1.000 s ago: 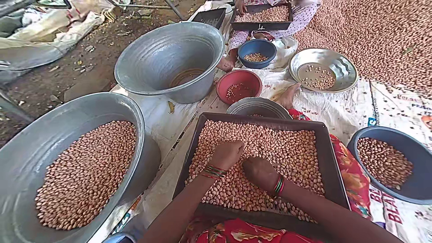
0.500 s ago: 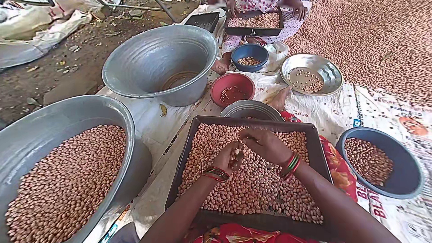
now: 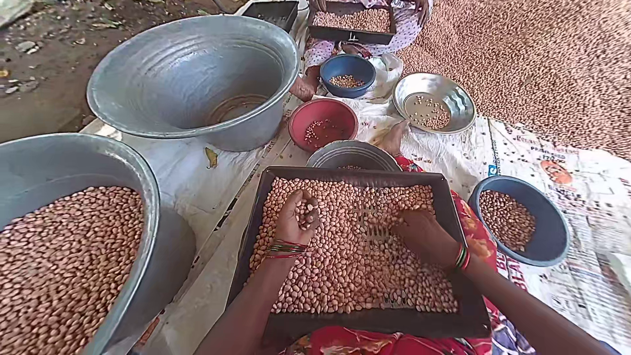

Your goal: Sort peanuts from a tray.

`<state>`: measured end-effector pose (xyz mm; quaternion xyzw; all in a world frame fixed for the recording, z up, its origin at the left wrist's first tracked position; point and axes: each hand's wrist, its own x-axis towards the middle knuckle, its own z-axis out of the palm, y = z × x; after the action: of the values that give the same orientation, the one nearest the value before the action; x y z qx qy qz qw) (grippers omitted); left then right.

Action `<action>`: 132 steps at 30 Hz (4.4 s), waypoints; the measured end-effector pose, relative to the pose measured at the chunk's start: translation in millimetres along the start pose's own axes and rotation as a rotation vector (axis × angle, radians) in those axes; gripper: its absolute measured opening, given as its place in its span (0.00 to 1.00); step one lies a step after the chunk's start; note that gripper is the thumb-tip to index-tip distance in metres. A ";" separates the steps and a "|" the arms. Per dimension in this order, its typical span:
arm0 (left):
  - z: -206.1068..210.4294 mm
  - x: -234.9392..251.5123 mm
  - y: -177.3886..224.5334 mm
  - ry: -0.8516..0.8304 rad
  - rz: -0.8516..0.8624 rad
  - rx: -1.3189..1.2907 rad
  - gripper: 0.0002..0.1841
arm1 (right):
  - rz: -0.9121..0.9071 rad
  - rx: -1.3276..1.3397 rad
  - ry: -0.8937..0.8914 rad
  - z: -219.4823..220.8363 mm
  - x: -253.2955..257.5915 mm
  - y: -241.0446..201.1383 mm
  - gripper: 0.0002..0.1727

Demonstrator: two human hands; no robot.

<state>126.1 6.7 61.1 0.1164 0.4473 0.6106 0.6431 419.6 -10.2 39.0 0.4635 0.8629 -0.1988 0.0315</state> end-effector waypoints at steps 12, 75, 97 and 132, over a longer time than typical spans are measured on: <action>-0.6 -12.9 -27.6 -0.304 -0.011 0.679 0.10 | -0.741 0.173 0.138 66.9 30.9 -141.5 0.05; 24.4 -37.2 -57.4 -1.046 -0.099 2.094 0.22 | 0.177 0.120 0.360 -29.2 -48.3 0.6 0.16; 6.8 -14.6 -41.6 -0.318 -0.143 0.289 0.18 | 0.100 0.209 0.233 -11.4 9.1 -39.0 0.16; 32.2 11.6 -26.1 -0.450 0.004 2.260 0.21 | 0.200 -0.013 -0.174 -7.7 99.1 -87.3 0.17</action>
<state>165.3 23.9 56.3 0.7333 0.6140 -0.1724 0.2357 293.4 27.9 49.8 0.5280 0.8078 -0.2284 0.1287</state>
